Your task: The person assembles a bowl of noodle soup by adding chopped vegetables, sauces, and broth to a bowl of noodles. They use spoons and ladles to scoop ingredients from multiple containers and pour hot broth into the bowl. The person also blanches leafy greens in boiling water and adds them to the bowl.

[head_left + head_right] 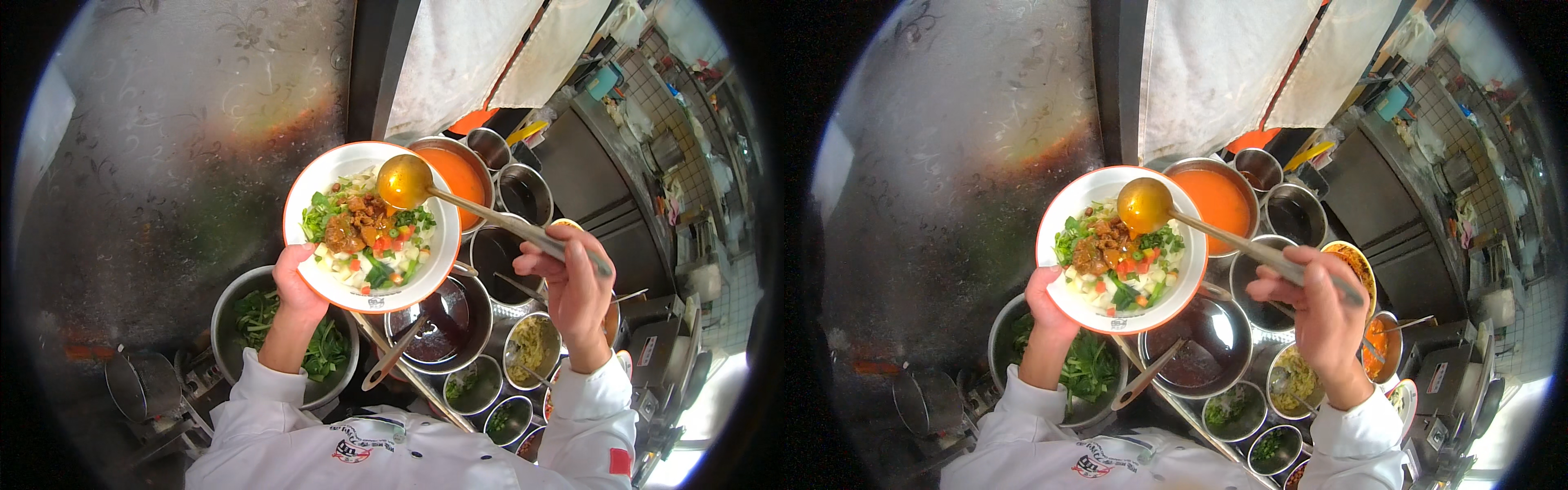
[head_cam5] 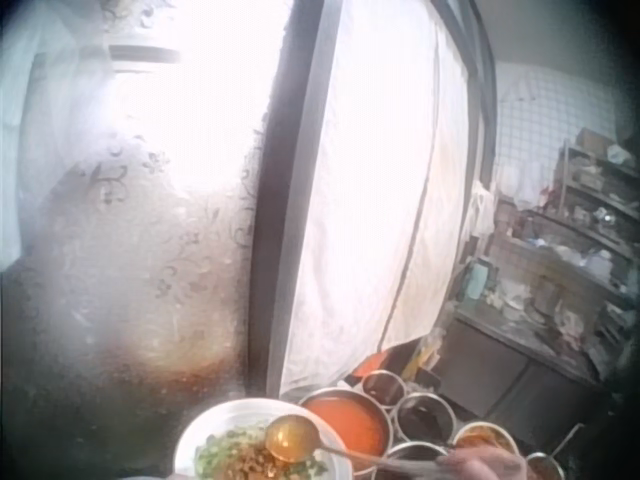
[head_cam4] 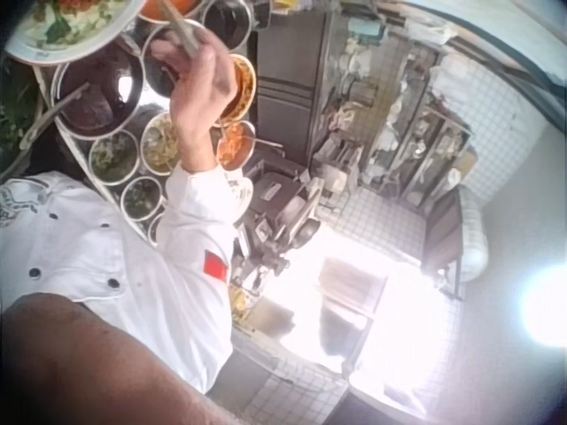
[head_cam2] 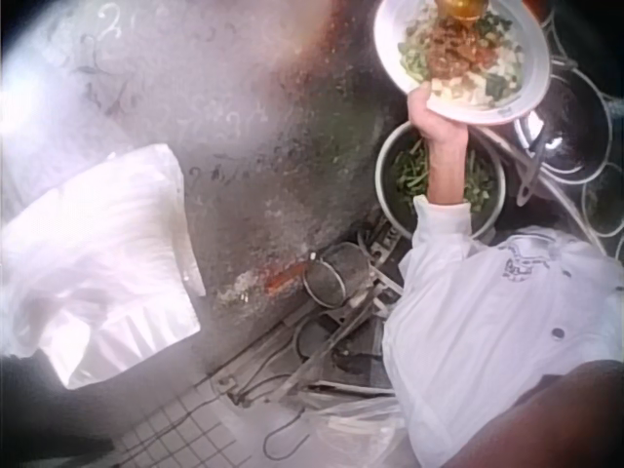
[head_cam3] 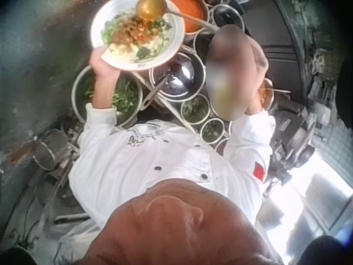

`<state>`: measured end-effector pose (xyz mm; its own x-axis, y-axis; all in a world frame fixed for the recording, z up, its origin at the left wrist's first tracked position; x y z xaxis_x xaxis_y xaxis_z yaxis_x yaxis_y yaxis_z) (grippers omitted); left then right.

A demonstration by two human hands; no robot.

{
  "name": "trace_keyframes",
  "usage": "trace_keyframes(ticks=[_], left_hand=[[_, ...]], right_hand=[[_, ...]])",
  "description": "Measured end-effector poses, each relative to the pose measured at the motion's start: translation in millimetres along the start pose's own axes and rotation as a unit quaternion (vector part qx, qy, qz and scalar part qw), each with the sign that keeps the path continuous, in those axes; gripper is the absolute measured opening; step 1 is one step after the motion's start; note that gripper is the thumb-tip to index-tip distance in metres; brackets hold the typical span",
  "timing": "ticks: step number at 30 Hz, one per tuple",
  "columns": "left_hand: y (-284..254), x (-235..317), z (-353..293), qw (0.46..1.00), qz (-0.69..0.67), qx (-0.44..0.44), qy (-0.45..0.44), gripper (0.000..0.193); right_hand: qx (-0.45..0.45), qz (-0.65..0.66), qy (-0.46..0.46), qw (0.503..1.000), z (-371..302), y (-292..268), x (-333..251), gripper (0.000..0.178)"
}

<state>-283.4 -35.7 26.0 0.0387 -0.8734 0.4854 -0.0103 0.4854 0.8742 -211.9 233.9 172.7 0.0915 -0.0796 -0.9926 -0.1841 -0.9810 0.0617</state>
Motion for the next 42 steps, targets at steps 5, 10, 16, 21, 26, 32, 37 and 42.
trace_keyframes(ticks=[5,10,16,21,26,32,37,42], left_hand=[[-3.8,1.8,0.5,1.0,0.008,0.01,0.02,0.063],[-10.7,7.4,-3.3,0.994,-0.012,0.106,0.02,0.057],[-3.7,10.5,0.4,0.999,0.033,0.018,0.008,0.062],[6.6,16.3,-9.0,0.998,0.042,0.021,-0.029,0.061],[35.9,20.6,-37.7,0.994,0.108,0.027,-0.007,0.064],[75.4,12.0,-68.6,0.989,0.144,0.015,0.026,0.069],[116.3,-12.4,-93.7,0.993,0.119,-0.013,0.014,0.07],[140.6,-49.5,-131.1,0.991,0.132,-0.001,0.005,0.071]], right_hand=[[-0.008,0.25,0.16,0.955,33.5,-34.8,14.0,0.033],[0.056,0.166,0.048,0.983,58.5,-79.2,13.5,0.03],[0.073,0.048,0.149,0.985,88.5,-69.6,51.9,0.03],[-0.053,-0.188,0.286,0.938,82.2,-136.9,46.5,0.036],[0.242,-0.76,0.115,0.592,72.0,-284.2,3.6,0.038],[0.048,-0.8,0.254,0.541,15.2,-305.9,10.2,0.054],[0.005,-0.753,0.204,0.626,-23.8,-298.2,12.9,0.052],[-0.048,-0.734,0.178,0.654,-54.2,-301.5,29.5,0.047]])
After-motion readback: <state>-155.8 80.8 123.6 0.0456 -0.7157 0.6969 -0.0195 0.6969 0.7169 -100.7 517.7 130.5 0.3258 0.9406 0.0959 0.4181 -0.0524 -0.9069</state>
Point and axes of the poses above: each hand's wrist, its own z-axis towards the middle knuckle, its own y-axis out of the palm, x = y × z, the point moved 3 cm from there along z, towards the middle knuckle, and after that the axes turned 15 degrees about y, right-handed, at the moved point
